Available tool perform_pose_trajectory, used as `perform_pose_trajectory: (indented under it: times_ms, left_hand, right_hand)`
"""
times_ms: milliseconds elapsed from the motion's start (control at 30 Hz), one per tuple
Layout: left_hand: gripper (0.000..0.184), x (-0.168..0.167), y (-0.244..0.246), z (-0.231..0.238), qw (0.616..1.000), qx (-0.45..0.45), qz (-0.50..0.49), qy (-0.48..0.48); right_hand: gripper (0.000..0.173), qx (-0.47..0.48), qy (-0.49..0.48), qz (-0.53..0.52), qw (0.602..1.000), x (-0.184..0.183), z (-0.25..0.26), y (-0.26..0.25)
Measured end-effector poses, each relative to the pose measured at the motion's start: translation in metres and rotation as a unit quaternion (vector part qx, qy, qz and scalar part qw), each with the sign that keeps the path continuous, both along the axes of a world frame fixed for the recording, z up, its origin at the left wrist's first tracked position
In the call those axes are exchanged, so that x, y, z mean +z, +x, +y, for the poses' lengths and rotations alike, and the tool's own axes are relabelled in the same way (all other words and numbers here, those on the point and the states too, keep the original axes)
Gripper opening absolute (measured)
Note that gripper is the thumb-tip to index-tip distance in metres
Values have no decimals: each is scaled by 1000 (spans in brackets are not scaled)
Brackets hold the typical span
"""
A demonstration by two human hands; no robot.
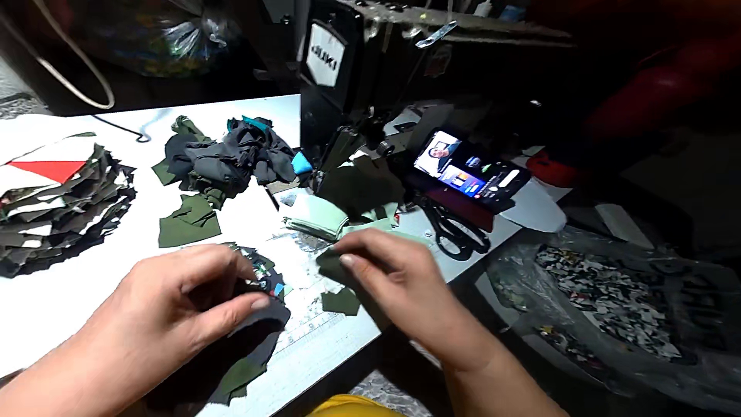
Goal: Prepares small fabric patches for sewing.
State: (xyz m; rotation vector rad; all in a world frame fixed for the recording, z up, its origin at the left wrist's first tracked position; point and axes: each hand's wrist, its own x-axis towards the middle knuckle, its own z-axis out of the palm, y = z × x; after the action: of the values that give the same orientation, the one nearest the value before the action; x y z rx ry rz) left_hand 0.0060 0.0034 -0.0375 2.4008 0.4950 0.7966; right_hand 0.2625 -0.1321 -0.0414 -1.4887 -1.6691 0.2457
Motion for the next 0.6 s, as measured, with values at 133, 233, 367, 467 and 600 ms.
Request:
perform_pose_trajectory:
  times_ms: [133,233,367,467,600]
  left_hand:
    - [29,6,7,-7,993,26,-47,-106]
    - [50,9,10,-10,979,-8,-51,-197]
    - [61,11,12,-15,946,-101,-55,-304]
    - [61,17,9,-13,936,-121,-44,-326]
    - [54,30,3,-7,958,-80,-48,-272]
  right_hand:
    - [17,44,24,145,988,19,4,-9]
    - [20,96,28,234,967,25,8,-20]
    - [21,142,28,242,960,28,11,-35]
    - [21,146,39,205,967,30,13,-38]
    - [16,122,53,216,967,30,14,-44]
